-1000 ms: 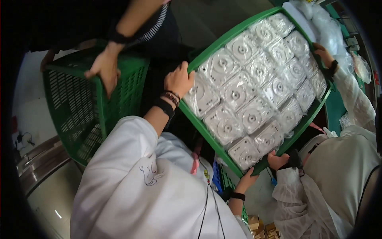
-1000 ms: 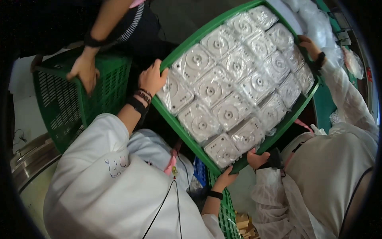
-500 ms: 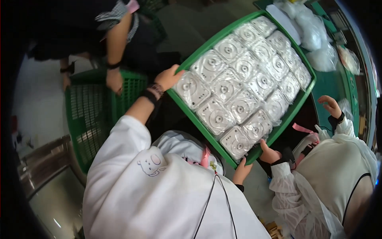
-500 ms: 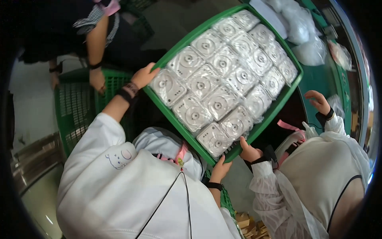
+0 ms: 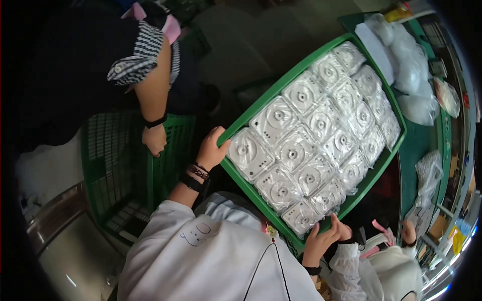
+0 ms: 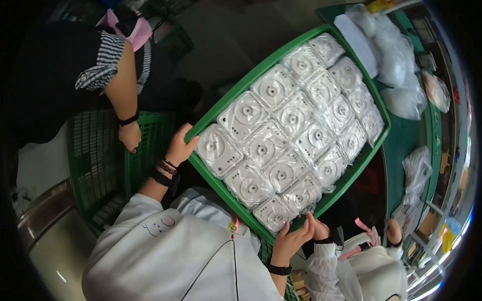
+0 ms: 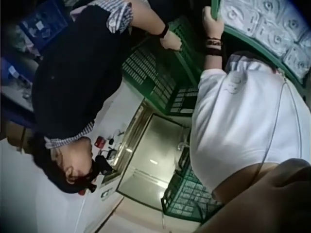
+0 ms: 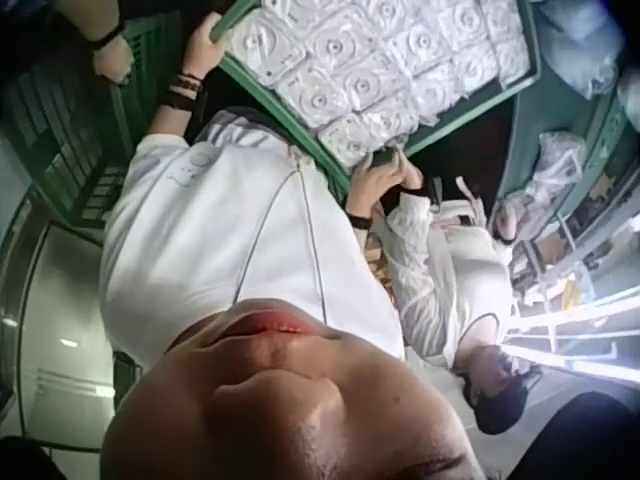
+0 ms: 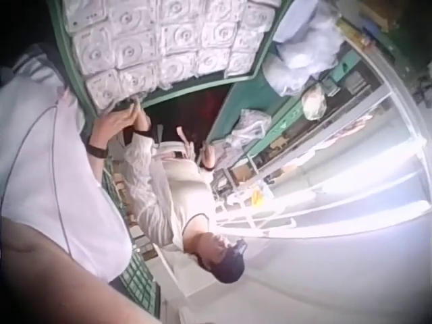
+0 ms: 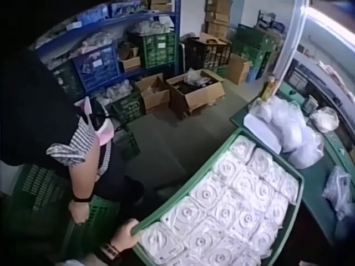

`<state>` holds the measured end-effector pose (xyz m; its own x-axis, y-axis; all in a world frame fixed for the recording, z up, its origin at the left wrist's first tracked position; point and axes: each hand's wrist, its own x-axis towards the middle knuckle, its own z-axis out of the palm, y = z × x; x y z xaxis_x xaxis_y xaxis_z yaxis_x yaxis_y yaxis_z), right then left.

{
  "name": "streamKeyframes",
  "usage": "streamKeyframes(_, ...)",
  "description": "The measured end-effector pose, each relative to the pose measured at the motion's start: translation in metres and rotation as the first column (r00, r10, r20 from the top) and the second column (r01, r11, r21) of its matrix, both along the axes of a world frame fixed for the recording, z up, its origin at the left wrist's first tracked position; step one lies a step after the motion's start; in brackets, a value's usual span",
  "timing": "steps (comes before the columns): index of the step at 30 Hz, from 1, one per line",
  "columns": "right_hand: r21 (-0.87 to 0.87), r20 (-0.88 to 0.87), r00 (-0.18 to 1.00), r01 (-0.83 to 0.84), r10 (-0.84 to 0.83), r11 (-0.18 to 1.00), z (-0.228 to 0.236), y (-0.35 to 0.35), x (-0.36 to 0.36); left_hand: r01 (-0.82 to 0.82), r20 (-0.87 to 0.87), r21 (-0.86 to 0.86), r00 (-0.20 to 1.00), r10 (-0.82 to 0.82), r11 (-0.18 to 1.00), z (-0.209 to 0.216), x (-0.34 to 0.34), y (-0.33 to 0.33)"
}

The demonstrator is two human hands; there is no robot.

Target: The person moves a green crate onto a table, removes plastic bags from it, and then takes out plastic-wrapped white components to unwrap and place on the table.

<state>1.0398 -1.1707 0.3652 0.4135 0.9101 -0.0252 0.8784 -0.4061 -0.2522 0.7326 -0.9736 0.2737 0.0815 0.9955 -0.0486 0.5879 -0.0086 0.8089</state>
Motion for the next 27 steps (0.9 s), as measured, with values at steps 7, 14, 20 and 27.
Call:
streamKeyframes(7,0.273,0.420,0.830,0.269,-0.366,0.924,-0.053,0.159,0.159,-0.063,-0.034,0.117,0.997,0.067,0.991,0.005,-0.001,-0.007)
streamKeyframes(14,-0.137,-0.239,0.728,0.630,-0.642,0.765,-0.146,0.136,0.270,-0.073,-0.043,0.068,0.996,0.076,0.995,0.010,0.000,-0.020)
streamKeyframes(20,-0.050,-0.244,0.717,0.663,-0.653,0.747,-0.129,0.139,0.230,-0.190,0.001,-0.251,0.981,0.196,0.949,0.011,-0.001,-0.035)
streamKeyframes(27,0.098,-0.311,0.697,0.699,-0.646,0.708,-0.126,0.129,0.235,-0.400,0.493,-0.324,0.702,0.514,0.857,-0.006,0.024,-0.040)
